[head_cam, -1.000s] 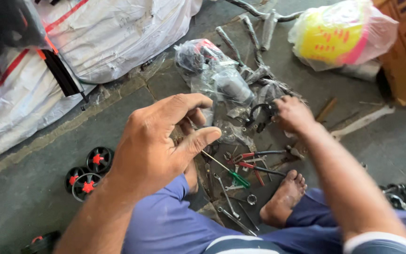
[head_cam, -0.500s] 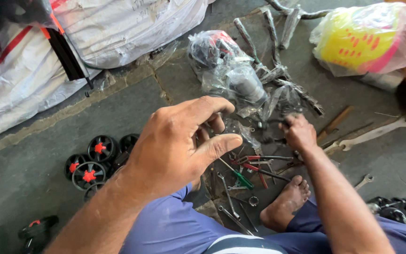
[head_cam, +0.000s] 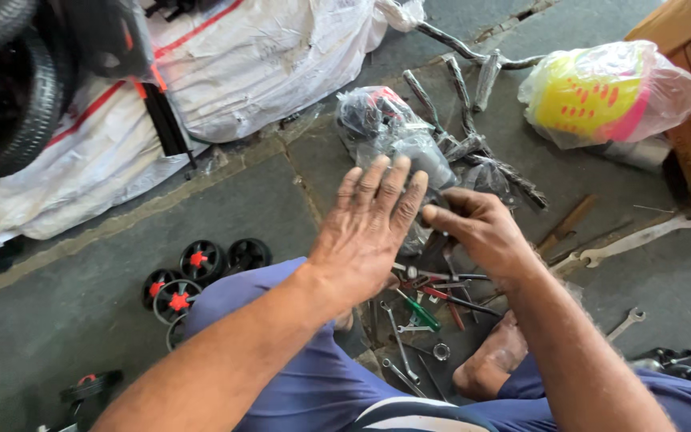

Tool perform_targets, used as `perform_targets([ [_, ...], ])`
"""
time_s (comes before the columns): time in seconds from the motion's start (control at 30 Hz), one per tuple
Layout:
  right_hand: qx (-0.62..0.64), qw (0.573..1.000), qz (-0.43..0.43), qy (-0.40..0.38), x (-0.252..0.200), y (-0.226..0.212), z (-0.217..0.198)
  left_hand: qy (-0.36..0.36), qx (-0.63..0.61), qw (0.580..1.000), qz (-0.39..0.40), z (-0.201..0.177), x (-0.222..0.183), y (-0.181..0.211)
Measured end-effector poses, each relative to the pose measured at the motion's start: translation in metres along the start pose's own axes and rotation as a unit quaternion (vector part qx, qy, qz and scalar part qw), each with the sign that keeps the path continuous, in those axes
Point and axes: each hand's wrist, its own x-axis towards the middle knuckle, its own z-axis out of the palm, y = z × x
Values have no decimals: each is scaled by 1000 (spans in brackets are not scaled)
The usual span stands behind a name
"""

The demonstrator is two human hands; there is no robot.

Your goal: The person manipulates a bicycle component by hand, fits small metal parts together, and uses a screwdriver to tighten fasteners while sitting on the floor.

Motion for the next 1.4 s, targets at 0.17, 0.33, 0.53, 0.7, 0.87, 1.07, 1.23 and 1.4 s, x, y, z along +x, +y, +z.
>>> perform_targets([
  [0.17, 35, 999, -21, -2, -24, -17, 7, -34, -37, 999, -8, 0, -4, -9],
  [0.33, 6, 993, -105, 56, -48, -13, -5, -119, -111, 984, -68, -21, -9, -2],
  [0.53, -57, 985, -160, 31, -94, 12, -15, -18, -98, 991, -91, -35, -18, 14],
  [0.7, -126, 964, -211, 98, -116, 9, 1, -49, -105, 985, -129, -42, -12, 23],
  [0.87, -359, 847, -360, 153, -118, 14, -10, -37, -181, 974, -133, -15, -10, 39],
  [1.07, -350, 870, -267, 224, -91, 56, -10, -53, -252, 954, -153, 37, -11, 44],
  [1.23, 20, 959, -178, 218, -55, 108, -19, -93, -303, 923, -218, 72, -11, 34],
  [1.4, -330, 917, -141, 176, -7, 193, -40, -69, -352, 897, -258, 86, -2, 23],
])
